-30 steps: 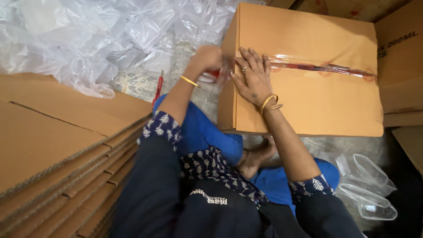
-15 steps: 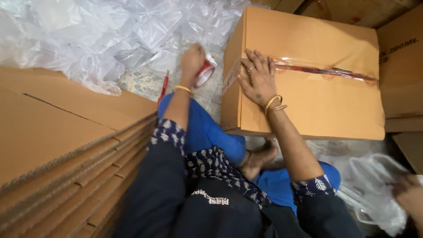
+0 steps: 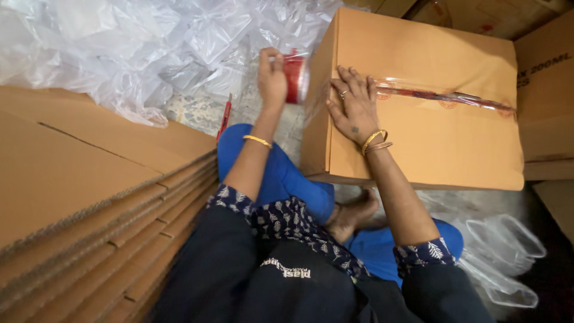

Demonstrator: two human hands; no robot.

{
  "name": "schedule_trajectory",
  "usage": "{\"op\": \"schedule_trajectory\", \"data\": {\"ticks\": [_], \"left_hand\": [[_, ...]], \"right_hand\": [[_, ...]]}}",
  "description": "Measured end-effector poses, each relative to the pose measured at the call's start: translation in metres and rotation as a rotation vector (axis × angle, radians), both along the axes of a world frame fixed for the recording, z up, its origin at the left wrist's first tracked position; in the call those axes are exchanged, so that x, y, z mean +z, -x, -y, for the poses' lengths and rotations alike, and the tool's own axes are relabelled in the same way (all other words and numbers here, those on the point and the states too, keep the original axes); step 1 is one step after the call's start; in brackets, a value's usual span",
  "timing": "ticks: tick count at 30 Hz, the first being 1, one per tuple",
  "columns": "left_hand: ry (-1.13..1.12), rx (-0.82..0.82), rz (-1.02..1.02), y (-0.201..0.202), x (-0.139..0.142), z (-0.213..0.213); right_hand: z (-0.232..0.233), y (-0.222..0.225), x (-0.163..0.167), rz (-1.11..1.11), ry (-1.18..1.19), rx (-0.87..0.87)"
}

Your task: The person sits on the floor with an open cardboard box on their lap, places plastic-wrapped white items one at a time into the box, and arranges them in a layer. They then fold the box flaps closed and seal the seam using a roll of red tape.

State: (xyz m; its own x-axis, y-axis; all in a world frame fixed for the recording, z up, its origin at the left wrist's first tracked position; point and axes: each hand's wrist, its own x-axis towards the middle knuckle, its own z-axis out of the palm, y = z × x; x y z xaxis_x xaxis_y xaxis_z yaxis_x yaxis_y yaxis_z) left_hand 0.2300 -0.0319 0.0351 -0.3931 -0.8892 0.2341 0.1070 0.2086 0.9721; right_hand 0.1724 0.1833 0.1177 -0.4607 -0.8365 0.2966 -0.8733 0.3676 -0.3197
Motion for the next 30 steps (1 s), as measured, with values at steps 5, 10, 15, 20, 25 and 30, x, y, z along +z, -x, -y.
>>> {"op": "schedule_trajectory", "data": {"ticks": [5,10,15,20,25,30], "left_hand": [[0.050,-0.054,0.148,-0.031,-0.023,0.028],[0.396,-0.243,0.830,-0.049,-0.057,0.029],[0.536,-0.532,1.185,-0.052,-0.062,0.013],[0.186,-0.258,0.798,-0.042,-0.055,-0.003],[-0.656,-0.552,-0.030,-0.015,-0.061,-0.080],[-0.607,-0.825,-0.485,-0.021,-0.042,-0.104]], "right_hand": [[-0.001,0.001,-0.001,-0.005,0.002,0.002],[-0.001,0.001,-0.001,0.010,-0.005,-0.007],[-0.002,0.000,0.001,0.014,0.015,0.002],[-0.002,0.002,0.000,0.014,0.019,0.005],[-0.004,0.002,-0.003,0.030,0.038,0.007],[0.000,0.003,-0.001,0.025,0.061,-0.021]]}}
